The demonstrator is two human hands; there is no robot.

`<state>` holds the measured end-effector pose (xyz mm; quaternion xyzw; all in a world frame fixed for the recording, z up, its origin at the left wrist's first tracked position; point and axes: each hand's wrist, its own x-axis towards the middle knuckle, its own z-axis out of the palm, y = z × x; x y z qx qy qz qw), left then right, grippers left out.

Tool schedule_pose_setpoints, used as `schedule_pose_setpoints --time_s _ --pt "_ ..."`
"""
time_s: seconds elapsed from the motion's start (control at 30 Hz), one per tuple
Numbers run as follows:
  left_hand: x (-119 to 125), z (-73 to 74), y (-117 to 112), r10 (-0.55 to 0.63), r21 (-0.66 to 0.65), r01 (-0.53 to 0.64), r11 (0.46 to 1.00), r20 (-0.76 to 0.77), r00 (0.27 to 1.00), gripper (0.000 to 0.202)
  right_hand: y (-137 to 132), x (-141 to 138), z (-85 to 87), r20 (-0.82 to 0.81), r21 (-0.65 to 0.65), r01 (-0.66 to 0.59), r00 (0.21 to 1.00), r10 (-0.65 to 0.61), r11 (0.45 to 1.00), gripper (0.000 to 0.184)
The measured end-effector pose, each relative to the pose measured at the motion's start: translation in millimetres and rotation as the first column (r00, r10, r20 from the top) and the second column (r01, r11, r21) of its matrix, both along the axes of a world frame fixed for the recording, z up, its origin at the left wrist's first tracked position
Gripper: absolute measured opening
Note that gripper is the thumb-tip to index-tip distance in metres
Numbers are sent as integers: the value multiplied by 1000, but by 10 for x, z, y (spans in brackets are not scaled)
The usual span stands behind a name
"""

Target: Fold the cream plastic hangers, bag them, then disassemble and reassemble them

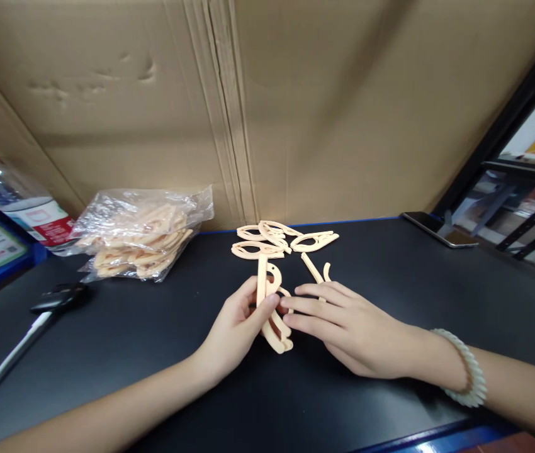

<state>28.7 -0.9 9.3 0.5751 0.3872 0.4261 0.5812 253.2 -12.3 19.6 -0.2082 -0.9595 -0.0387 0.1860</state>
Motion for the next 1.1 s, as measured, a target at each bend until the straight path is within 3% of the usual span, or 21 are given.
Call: schedule_pose_setpoints --time_s 0.23,0.37,0.43,0.5,0.6,0.77,0.87,1.0,1.1 --pt "15 50 -37 34 -10 -34 999 -52 998 25 21 -3 -35 -49 -84 8 999 -12 996 39" --pt "12 34 -49 13 3 -12 1000 -80 997 26 -34 -19 6 -254 -325 28 960 -115 945 42" --pt "14 34 -56 0 -6 -1 1000 -92 996 29 -44 -31 25 -311 -518 -11 934 -176 855 51" --pt "18 37 -64 -1 -3 1 1000 -116 993 30 -26 -39 28 -349 -680 -110 918 -188 725 58" --pt "21 40 -68 37 26 -34 999 -160 986 28 28 -42 16 -449 -790 -254 859 -245 557 49" --pt "-11 27 -18 153 180 -108 978 -257 954 28 66 -64 23 -513 -854 -319 648 -563 410 30" --pt "-44 -3 26 204 355 -64 933 -373 905 27 73 -86 14 -479 -876 -344 537 -695 338 32" --pt "-67 -52 40 272 578 98 810 -519 810 24 100 -91 -29 -359 -915 -372 569 -740 158 42" --pt "-73 -67 24 308 610 230 758 -646 698 29 94 -86 -36 -288 -934 -353 659 -695 52 36"
